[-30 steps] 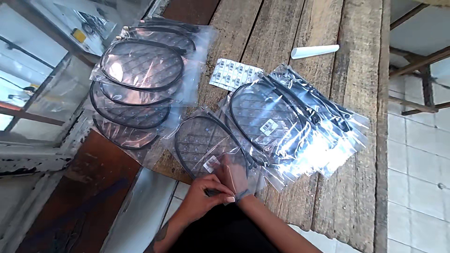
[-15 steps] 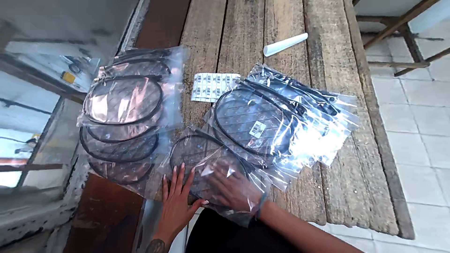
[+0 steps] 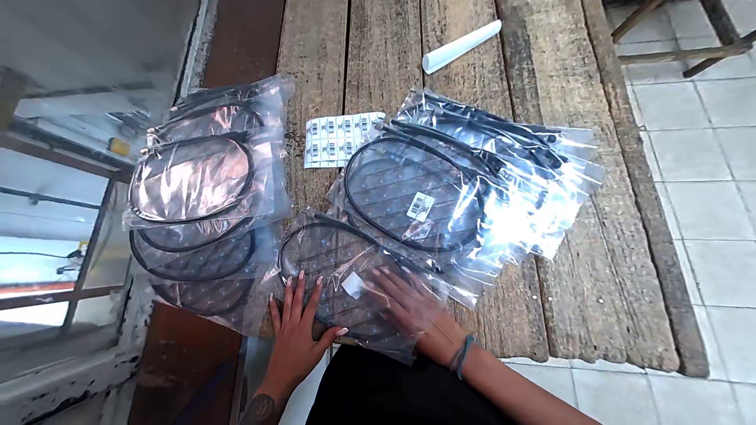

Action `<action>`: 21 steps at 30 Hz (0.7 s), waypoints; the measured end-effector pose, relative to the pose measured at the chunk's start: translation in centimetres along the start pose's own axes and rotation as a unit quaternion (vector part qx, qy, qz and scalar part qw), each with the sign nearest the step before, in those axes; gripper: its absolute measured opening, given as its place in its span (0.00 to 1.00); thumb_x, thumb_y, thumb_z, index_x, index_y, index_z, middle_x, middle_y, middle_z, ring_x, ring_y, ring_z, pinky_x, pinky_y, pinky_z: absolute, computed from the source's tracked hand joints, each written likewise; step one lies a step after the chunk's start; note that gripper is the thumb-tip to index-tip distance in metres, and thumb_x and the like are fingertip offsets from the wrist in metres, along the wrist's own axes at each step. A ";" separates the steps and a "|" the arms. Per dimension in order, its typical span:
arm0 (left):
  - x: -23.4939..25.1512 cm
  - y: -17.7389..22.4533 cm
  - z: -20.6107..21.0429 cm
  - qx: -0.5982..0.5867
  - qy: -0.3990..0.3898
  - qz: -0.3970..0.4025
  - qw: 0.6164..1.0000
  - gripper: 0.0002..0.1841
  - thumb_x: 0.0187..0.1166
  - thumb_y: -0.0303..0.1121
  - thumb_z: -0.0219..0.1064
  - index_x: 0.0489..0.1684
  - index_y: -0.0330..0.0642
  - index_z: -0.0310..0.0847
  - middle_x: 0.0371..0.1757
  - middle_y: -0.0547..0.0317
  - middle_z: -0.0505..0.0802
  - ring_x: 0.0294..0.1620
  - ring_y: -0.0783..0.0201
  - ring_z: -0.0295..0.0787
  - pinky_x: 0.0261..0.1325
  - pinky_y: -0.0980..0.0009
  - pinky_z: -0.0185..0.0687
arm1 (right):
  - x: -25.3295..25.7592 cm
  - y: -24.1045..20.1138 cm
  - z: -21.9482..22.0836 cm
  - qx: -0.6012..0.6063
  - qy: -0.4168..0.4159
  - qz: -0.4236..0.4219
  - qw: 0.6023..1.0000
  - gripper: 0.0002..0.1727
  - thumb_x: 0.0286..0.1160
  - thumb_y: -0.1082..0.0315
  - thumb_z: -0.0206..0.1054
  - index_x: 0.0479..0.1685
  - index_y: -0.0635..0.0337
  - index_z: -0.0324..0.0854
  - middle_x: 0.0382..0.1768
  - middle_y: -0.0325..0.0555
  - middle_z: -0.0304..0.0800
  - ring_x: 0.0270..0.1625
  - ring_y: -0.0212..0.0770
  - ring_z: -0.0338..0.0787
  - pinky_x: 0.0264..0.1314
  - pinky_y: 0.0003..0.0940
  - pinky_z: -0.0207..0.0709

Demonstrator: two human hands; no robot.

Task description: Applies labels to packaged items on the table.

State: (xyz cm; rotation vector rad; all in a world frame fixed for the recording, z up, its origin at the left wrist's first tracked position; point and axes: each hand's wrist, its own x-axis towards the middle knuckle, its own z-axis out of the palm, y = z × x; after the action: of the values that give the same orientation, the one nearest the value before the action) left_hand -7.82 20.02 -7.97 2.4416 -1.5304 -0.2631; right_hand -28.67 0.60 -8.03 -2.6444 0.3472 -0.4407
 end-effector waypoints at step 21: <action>3.8 14.5 -3.3 -0.385 -0.157 0.031 0.909 0.26 0.77 0.59 0.68 0.59 0.48 0.90 0.58 0.60 0.93 0.68 0.57 0.84 0.76 0.43 0.72 | -4.3 -1.6 -12.9 0.393 -0.011 0.464 0.793 0.21 0.83 0.48 0.63 0.52 0.56 0.90 0.48 0.38 0.93 0.50 0.31 0.91 0.56 0.32 0.86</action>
State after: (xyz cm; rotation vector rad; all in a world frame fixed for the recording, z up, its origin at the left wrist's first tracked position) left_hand -17.68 10.88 -0.47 1.7643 -1.2612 -1.0643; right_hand -36.92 -1.47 2.65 -1.4140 1.0978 -0.1468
